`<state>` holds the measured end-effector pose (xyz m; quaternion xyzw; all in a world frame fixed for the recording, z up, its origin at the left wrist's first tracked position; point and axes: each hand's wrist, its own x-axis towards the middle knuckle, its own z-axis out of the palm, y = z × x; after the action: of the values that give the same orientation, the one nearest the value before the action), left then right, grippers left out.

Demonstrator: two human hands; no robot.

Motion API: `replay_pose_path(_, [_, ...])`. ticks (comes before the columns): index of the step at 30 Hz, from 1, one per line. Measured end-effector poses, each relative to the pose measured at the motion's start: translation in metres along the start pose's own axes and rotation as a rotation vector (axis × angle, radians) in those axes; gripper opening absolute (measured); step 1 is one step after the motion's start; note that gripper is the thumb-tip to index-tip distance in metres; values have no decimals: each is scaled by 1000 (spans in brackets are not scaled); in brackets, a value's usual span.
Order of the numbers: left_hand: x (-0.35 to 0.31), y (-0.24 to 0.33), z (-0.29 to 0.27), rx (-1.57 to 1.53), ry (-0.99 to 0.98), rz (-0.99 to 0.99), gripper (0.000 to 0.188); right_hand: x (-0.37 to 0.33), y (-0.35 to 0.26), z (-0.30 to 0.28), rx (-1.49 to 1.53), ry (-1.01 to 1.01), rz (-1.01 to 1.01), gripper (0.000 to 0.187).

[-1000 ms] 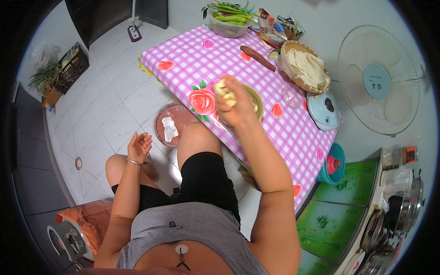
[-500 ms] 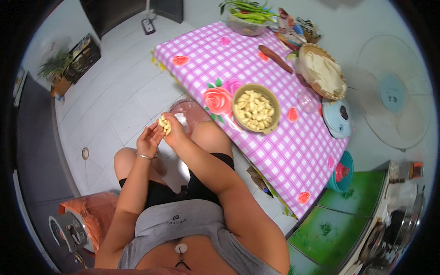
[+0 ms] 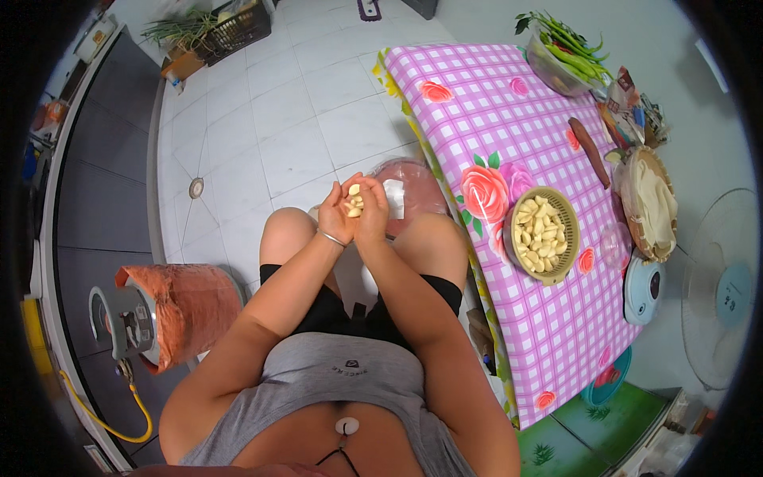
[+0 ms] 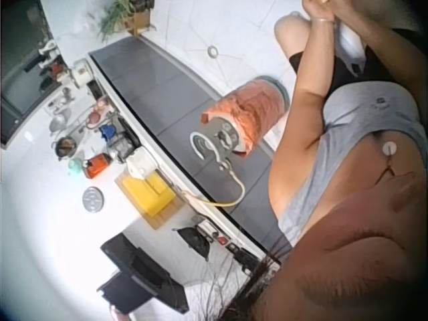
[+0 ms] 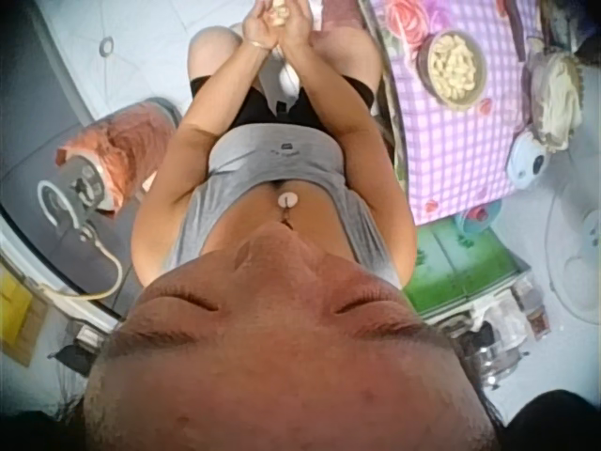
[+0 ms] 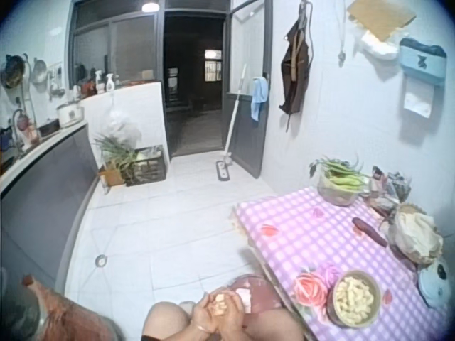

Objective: The person peels garlic cloves by hand, separating the skins into a plastic basin on their lap and placing the peeled cloves into a wooden bowl on a table.

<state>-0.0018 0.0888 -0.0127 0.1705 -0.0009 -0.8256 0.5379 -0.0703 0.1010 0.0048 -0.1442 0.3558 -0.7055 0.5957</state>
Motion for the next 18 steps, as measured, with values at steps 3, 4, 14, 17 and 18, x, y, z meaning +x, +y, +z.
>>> replay_pose_path(3, [3, 3, -2, -13, 33, 9, 47, -2, 5, -2, -94, -121, -58, 19])
replay_pose_path(4, [4, 4, -1, -29, 31, 1, 47, -3, 4, -1, -124, -123, -78, 20])
replay_pose_path(14, [-2, 10, 3, -169, 92, -57, 38, -7, 4, 5, -555, -316, -375, 33])
replay_pose_path(17, [-16, 12, 38, -167, 129, -64, 35, -15, -2, 9, -1035, -397, -611, 37])
replay_pose_path(18, [-14, 13, 34, -202, 104, -80, 35, -17, -3, 12, -1211, -411, -687, 39])
